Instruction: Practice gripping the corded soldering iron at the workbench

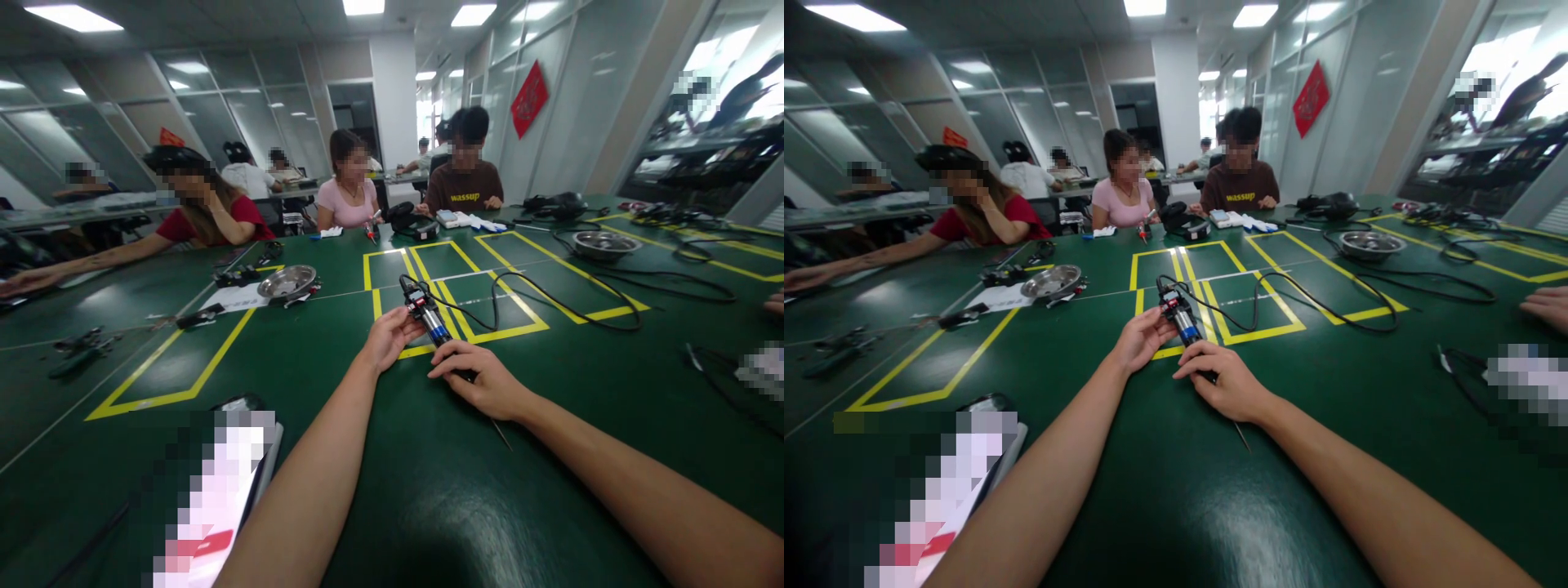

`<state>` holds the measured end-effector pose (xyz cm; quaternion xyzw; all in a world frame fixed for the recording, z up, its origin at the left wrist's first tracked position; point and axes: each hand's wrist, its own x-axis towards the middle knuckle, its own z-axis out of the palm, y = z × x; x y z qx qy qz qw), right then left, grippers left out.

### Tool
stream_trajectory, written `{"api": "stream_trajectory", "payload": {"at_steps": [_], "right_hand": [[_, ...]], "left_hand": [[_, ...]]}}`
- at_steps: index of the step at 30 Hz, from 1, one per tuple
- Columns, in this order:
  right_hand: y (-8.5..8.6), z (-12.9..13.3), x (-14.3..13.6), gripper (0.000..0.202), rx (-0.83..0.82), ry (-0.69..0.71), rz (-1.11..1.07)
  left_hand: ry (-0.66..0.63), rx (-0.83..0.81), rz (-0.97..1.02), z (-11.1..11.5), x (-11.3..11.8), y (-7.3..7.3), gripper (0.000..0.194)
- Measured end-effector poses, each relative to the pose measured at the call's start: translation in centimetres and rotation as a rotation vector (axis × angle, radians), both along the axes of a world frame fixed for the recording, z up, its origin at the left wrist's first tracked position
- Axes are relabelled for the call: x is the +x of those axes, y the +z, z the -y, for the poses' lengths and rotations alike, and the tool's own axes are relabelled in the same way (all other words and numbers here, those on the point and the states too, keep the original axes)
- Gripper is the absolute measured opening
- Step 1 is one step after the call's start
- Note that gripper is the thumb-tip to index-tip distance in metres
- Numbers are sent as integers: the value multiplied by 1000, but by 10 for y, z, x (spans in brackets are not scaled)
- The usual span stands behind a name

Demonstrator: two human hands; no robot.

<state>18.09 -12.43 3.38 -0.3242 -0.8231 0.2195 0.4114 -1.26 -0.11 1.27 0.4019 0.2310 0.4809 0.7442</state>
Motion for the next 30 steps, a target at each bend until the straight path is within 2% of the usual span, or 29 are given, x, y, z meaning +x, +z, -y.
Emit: {"api": "stream_trajectory", "payload": {"at_steps": [10,12,15,18,20,24,30], "right_hand": [[8,0,9,35,-9,24,111],[10,0,10,33,60,-24,112],[13,1,10,33,150,-178,100],[15,4,7,41,140,-318,125],[15,6,5,49,129,-310,204],[12,10,1,62,189,-186,411],[9,14,-6,57,279,-235,624]], "left_hand": [[20,-8,30,1,1,-1,22],[26,1,29,1,0,-2,22],[34,-3,13,1,0,-2,23],[35,-22,10,0,0,-2,23],[39,-25,15,1,0,-1,23],[50,-30,17,3,1,1,24],[44,-31,18,3,1,1,22]]}}
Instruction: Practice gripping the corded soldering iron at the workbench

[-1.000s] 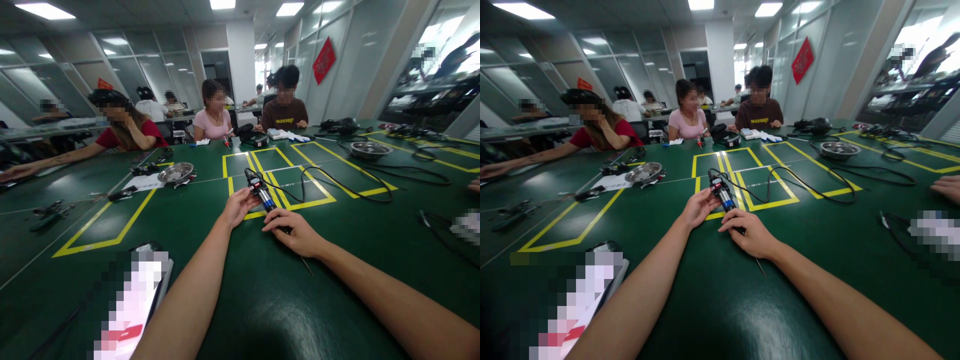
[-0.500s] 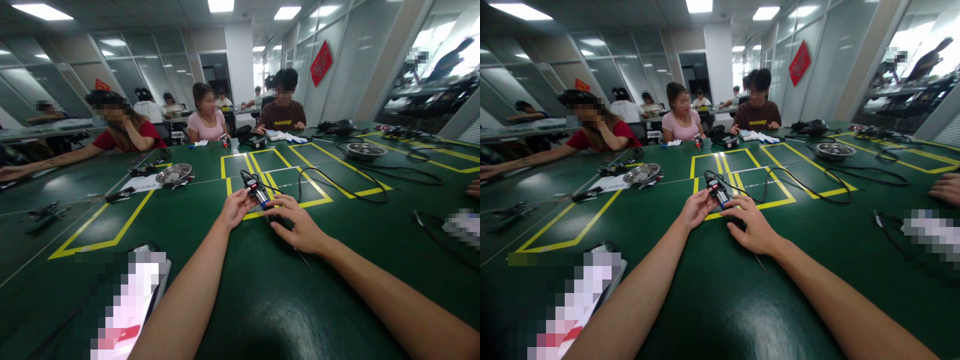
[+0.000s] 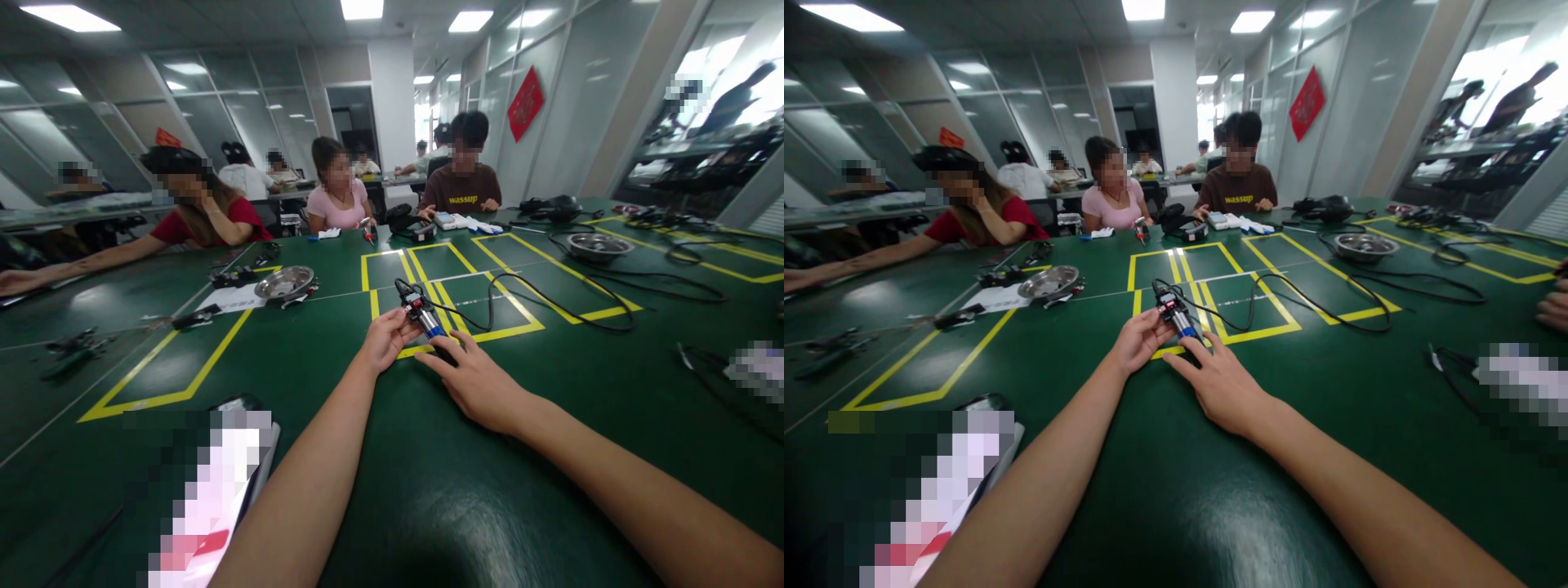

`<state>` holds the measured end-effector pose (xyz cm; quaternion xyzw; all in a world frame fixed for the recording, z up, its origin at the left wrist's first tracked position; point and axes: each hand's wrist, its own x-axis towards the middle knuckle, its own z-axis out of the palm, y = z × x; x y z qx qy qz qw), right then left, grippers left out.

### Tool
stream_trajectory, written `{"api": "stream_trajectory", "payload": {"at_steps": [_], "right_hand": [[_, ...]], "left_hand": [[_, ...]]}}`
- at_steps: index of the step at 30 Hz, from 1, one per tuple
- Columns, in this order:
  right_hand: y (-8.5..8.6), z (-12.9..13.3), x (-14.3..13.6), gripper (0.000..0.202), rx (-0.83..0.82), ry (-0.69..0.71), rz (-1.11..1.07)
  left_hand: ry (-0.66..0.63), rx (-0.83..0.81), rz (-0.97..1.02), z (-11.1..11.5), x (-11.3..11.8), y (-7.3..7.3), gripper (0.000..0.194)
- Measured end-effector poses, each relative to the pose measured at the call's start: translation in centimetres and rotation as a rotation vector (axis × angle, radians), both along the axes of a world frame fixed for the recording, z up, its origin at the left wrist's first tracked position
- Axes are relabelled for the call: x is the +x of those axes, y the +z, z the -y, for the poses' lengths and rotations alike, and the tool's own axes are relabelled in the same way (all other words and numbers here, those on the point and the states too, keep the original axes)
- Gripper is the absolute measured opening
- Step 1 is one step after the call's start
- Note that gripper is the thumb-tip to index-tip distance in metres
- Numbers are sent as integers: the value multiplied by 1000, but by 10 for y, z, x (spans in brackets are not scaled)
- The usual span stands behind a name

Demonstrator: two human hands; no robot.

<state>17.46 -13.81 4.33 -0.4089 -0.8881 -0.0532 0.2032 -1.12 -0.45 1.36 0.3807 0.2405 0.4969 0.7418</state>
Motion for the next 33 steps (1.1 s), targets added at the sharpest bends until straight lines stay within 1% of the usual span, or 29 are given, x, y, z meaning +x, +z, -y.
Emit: {"api": "stream_trajectory", "payload": {"at_steps": [2,5,8,12,18,23,25,33], "right_hand": [[-2,1,-2,57,-2,-65,19],[-6,2,-6,58,-8,-196,-8],[-10,1,-10,57,-2,-261,9],[-13,1,-15,57,9,-287,38],[-18,-2,-16,54,39,-311,56],[-21,-4,-15,49,23,-282,-49],[-22,-4,-15,48,25,-294,-57],[-19,-2,-21,50,61,-362,108]], "left_hand": [[1,3,-2,0,0,0,22],[-1,-4,-6,0,0,-1,20],[3,-5,-11,-1,0,-2,21],[23,-4,-15,-2,0,-2,24],[33,-6,-3,-3,1,-3,21],[43,-22,1,-3,0,-3,20],[49,-28,6,-4,1,-3,19],[60,-30,1,-6,1,-7,20]]}}
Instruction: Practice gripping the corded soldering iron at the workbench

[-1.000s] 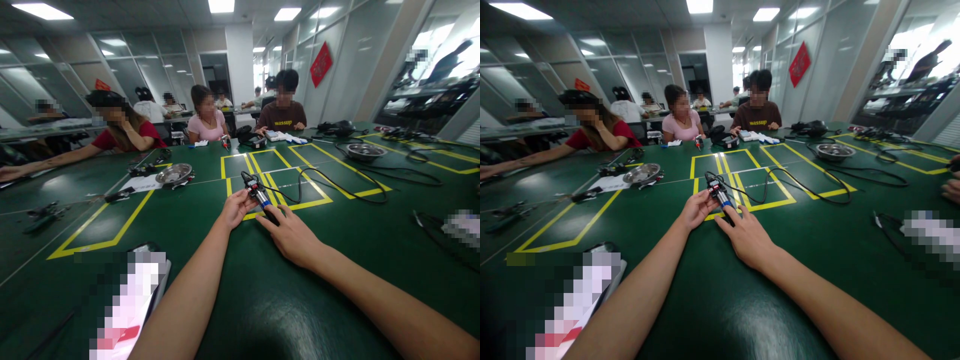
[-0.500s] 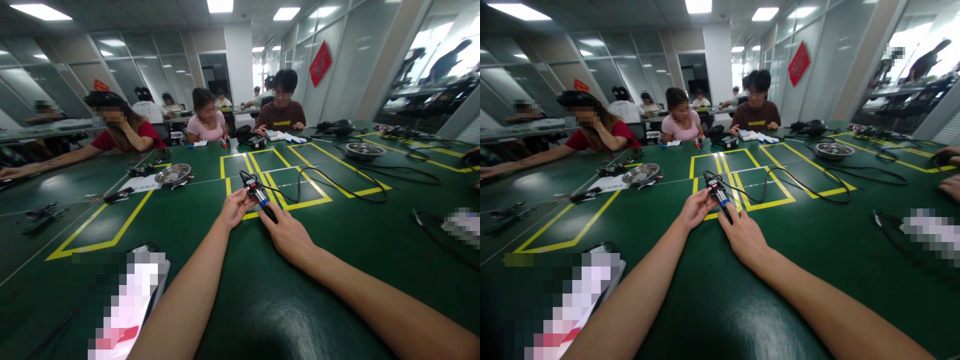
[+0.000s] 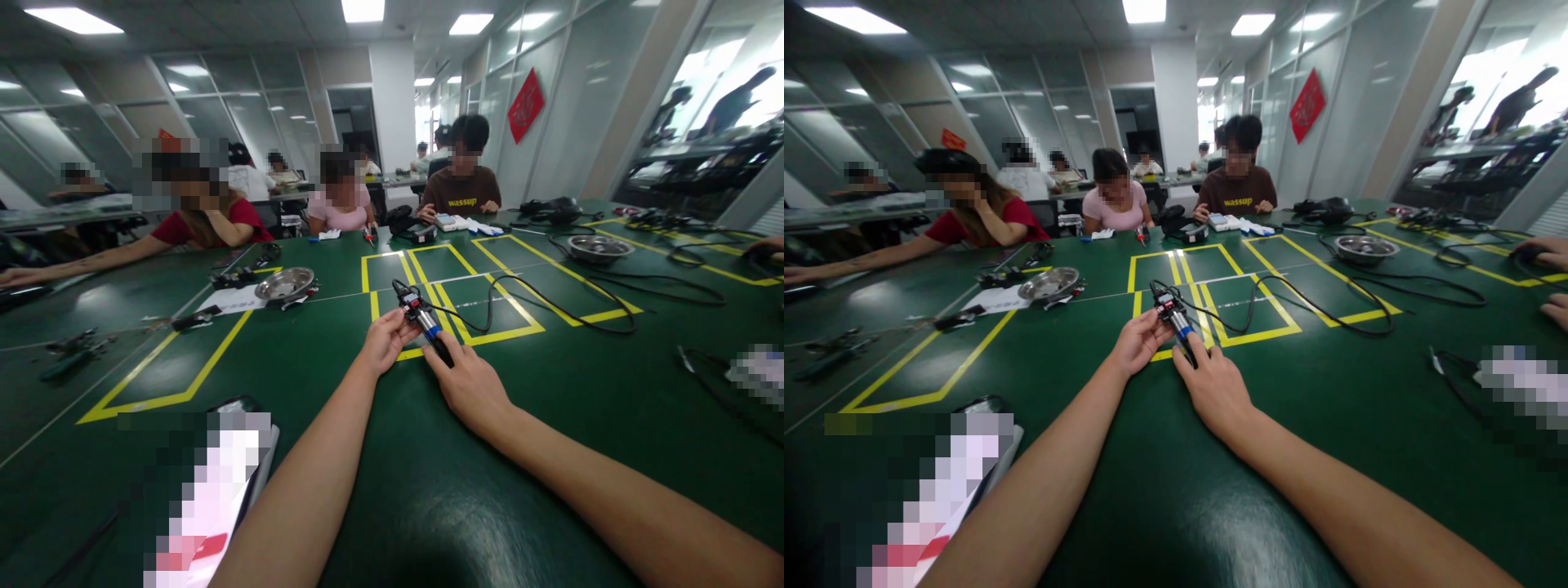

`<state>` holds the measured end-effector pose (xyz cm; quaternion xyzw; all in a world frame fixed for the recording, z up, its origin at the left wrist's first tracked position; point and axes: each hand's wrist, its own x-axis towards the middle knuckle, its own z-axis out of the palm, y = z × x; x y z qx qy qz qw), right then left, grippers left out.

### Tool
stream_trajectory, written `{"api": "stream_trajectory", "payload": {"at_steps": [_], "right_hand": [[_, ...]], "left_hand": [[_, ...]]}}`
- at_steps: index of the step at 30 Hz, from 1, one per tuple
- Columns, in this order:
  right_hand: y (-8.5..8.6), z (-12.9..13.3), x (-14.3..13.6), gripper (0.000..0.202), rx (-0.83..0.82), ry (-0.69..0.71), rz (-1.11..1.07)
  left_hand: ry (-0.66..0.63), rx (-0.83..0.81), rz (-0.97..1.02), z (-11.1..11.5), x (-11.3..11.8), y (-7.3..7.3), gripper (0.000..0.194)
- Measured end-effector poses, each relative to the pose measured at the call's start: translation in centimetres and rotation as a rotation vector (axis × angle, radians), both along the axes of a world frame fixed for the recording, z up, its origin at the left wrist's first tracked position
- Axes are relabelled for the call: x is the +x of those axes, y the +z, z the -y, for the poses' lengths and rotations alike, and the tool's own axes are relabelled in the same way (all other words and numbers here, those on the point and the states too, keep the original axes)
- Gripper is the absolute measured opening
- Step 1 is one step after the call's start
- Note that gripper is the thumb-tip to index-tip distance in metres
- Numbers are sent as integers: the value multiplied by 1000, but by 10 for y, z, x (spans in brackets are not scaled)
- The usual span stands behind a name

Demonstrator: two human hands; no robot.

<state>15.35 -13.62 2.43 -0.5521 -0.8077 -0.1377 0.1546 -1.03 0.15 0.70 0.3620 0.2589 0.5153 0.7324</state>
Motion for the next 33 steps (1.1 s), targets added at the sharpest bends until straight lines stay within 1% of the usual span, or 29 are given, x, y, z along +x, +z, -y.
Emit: {"api": "stream_trajectory", "payload": {"at_steps": [3,5,7,9,12,15,17,18,19,20,22,23,25,28,33], "right_hand": [[-1,-2,2,49,-19,-19,1],[-3,-4,5,49,-28,-2,-39],[-4,-6,8,49,-28,40,-128],[-2,-8,12,49,-33,92,-268],[6,-13,25,47,-7,117,-537],[14,-27,51,46,47,51,-803],[17,-41,76,47,26,-16,-1070],[17,-48,90,47,6,-52,-1247],[17,-54,104,47,27,-91,-1419],[16,-60,117,44,44,-134,-1568],[13,-68,141,27,88,-276,-1860],[11,-71,151,20,113,-329,-1931],[8,-73,167,15,150,-414,-2017],[5,-74,183,16,194,-492,-2057],[6,-74,195,16,222,-562,-2037]], "left_hand": [[7,6,7,-1,1,0,20],[17,7,11,-1,2,0,20],[16,10,9,0,3,2,22],[-19,29,1,2,3,4,26],[-88,56,-26,6,4,8,38],[-96,48,-46,9,4,11,41],[-80,30,-58,9,4,12,36],[-71,25,-64,9,4,12,34],[-62,24,-71,8,4,13,32],[-55,26,-76,8,4,13,30],[-44,33,-87,7,4,12,28],[-41,35,-92,7,4,12,27],[-42,35,-101,6,4,11,26],[-47,36,-103,5,4,10,24],[-36,26,-91,5,4,9,23]]}}
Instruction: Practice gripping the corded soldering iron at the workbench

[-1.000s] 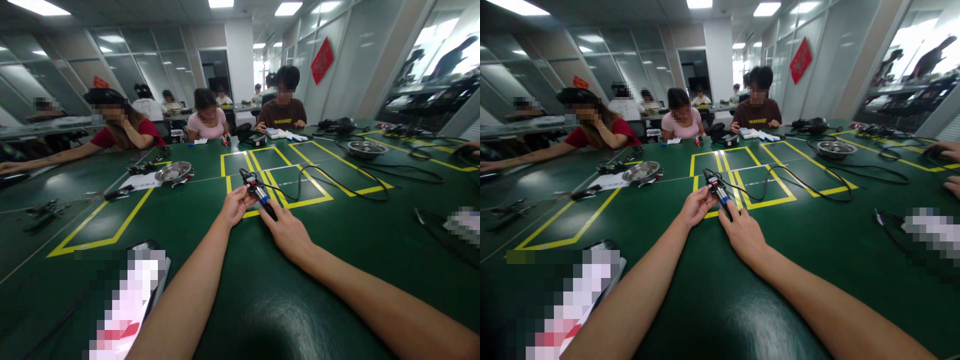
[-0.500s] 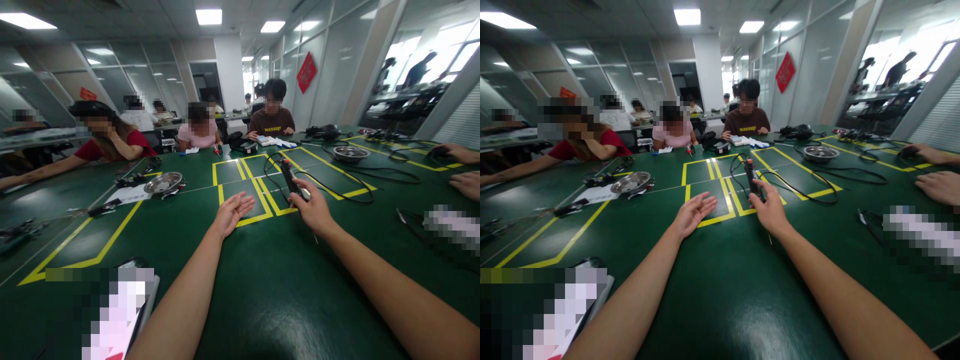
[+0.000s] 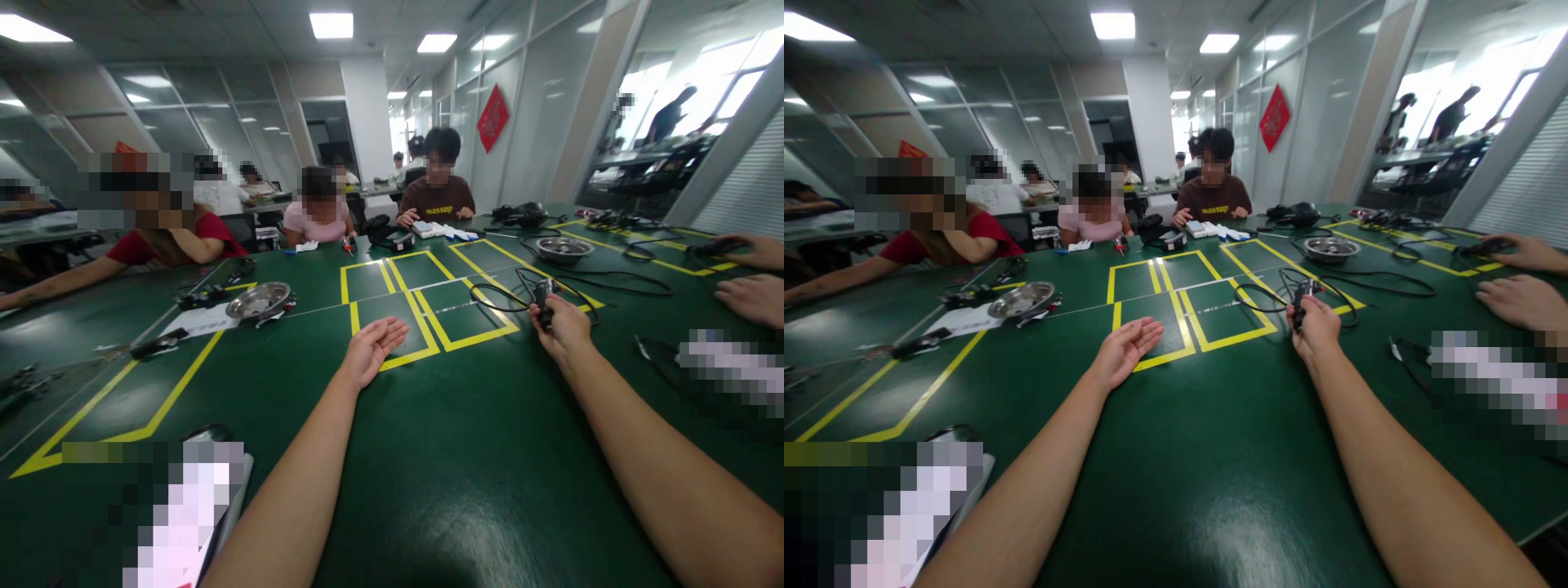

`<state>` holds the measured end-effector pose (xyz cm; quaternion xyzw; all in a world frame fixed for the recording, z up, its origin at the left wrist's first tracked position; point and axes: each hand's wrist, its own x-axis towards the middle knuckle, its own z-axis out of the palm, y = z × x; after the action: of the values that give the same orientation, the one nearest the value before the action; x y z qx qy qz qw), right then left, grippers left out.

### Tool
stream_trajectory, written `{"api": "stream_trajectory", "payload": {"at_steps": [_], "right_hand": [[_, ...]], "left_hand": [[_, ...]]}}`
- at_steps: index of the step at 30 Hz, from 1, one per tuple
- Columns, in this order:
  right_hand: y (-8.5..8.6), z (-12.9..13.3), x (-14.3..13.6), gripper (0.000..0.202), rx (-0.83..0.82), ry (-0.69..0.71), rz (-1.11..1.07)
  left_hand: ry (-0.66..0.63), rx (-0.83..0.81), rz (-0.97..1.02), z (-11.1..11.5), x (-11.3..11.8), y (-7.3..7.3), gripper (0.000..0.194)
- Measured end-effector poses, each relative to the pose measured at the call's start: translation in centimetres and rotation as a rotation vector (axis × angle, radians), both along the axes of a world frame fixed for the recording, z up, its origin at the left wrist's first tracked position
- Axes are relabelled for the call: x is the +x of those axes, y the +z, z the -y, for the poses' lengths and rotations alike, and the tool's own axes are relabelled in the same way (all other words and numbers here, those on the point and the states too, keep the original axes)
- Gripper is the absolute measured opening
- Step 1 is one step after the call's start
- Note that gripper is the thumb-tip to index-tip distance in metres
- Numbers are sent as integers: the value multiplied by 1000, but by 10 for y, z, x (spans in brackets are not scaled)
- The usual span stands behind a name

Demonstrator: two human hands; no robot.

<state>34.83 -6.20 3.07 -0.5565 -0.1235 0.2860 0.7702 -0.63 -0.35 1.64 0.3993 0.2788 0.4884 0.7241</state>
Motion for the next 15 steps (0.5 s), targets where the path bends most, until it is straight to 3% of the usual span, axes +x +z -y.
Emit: {"api": "stream_trajectory", "payload": {"at_steps": [6,10,12,15], "right_hand": [[-10,1,-9,13,-88,-104,245],[-11,9,-31,17,-204,-121,953],[-6,15,-51,20,-150,-28,1212],[6,29,-89,27,-35,258,1457]], "left_hand": [[-5,0,20,0,-2,0,23],[-15,-1,25,2,-2,2,18],[-16,-3,28,2,-2,3,12],[1,-44,61,2,-3,5,30]]}}
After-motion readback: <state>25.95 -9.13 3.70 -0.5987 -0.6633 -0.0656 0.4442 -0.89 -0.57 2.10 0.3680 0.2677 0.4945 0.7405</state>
